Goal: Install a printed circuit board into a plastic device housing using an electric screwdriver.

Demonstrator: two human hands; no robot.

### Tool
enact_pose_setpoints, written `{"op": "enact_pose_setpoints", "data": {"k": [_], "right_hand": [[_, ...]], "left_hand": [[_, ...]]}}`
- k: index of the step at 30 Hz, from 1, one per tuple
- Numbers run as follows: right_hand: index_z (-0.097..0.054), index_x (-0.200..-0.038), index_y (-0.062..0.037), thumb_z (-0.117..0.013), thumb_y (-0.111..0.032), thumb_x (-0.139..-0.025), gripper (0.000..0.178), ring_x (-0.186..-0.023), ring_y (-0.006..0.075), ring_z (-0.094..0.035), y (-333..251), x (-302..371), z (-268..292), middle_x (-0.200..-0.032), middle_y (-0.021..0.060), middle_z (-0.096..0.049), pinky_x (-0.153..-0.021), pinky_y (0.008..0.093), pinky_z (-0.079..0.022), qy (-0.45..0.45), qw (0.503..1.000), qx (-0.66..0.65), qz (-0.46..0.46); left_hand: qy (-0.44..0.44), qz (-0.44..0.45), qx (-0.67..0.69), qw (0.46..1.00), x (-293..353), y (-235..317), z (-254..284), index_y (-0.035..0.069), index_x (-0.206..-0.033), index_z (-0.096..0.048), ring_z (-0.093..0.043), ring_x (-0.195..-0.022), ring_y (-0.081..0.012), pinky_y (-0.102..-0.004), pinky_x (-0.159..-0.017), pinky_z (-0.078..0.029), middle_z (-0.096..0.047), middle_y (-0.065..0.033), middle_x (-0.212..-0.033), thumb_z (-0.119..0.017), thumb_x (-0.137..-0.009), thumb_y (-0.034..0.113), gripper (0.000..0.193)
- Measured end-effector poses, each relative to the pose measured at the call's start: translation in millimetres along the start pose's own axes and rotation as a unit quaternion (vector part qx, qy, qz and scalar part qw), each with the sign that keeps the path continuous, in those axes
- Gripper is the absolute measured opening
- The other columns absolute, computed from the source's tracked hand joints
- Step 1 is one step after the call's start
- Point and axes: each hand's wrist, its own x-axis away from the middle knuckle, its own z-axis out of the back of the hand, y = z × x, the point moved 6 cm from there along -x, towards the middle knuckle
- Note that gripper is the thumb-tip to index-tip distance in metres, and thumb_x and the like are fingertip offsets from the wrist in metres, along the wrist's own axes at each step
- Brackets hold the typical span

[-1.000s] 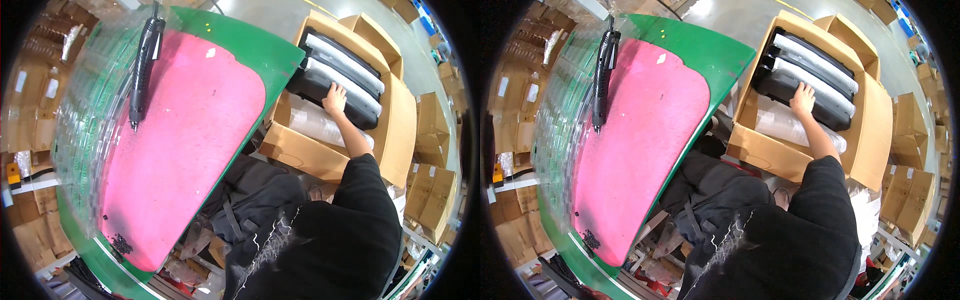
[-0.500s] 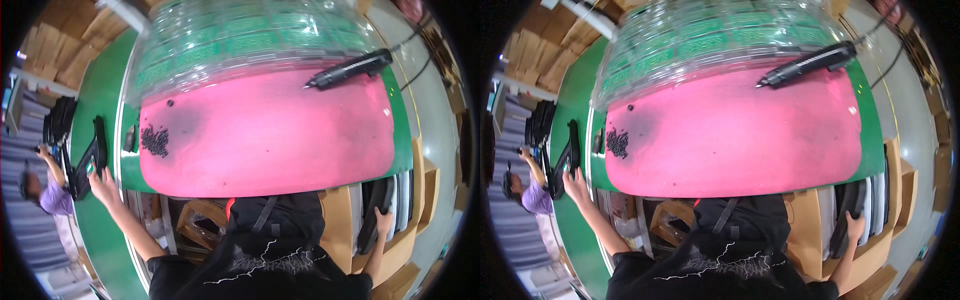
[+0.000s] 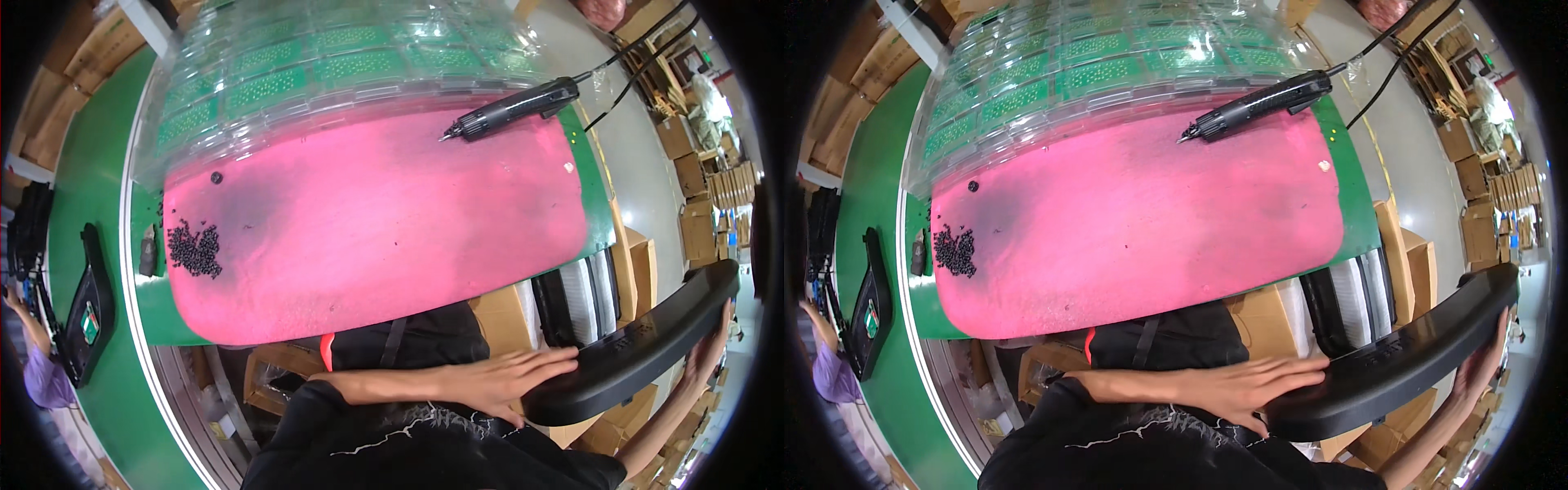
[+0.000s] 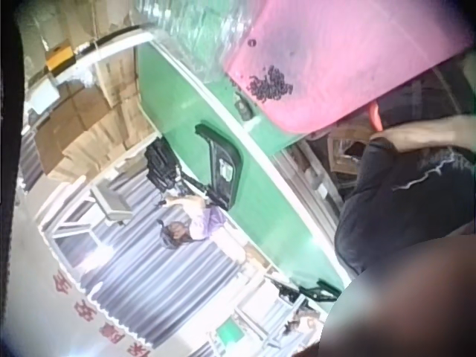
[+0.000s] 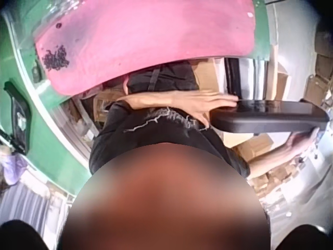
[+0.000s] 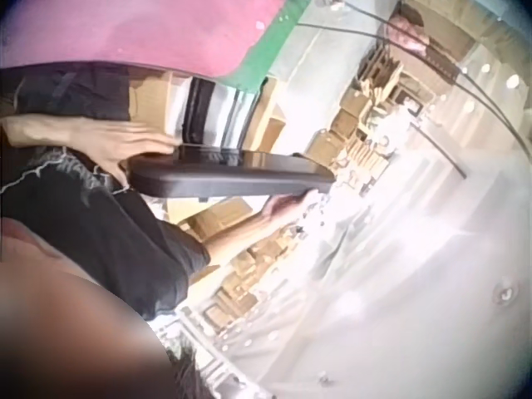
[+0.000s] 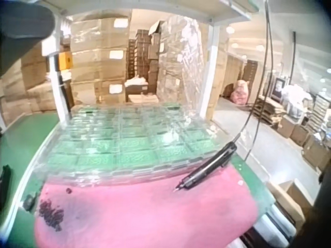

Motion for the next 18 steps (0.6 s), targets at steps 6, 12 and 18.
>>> {"op": "enact_pose_setpoints", "data": {"k": [6,12,18], "right_hand": [[-0.049,-0.137,-0.002,-0.063,-0.032,-0.09,0.058,-0.135,0.0256,-0.041,-4.2,83.6,-138.8,-0.149,0.0107,-0.04,-0.106,0.0432,-0.041,-0.466,0.855,0.146,0.176],[-0.066,-0.107,-0.0085,-0.077,-0.008,-0.04,0.068,-0.122,0.0349,-0.054,81.2,162.6,-242.0,-0.127,0.0129,-0.059,-0.1,0.0486,-0.045,-0.522,0.422,0.481,0.564],[-0.066,-0.108,-0.0056,-0.079,-0.019,-0.055,0.056,-0.11,0.0302,-0.06,94.5,181.0,-296.9,-0.119,0.0119,-0.062,-0.083,0.0406,-0.053,-0.596,0.397,0.424,0.555]], "left_hand": [[0.297,0.09,-0.025,0.95,49.9,37.0,53.6,0.002,-0.148,-0.022,-0.049,-0.126,-0.0285,-0.0382,-0.101,-0.042,-0.041,-0.0194,-0.141,-0.068,-0.076,0.004,0.085],[0.54,0.294,0.263,0.744,134.4,100.5,154.9,0.0,-0.15,-0.02,-0.042,-0.129,-0.0234,-0.0362,-0.108,-0.032,-0.044,-0.0144,-0.137,-0.058,-0.076,-0.005,0.083],[0.317,0.52,-0.455,0.65,130.8,175.4,219.8,0.005,-0.127,-0.051,-0.06,-0.053,-0.0271,-0.037,-0.051,-0.046,-0.063,-0.0117,-0.067,-0.066,-0.087,0.014,0.043]]}}
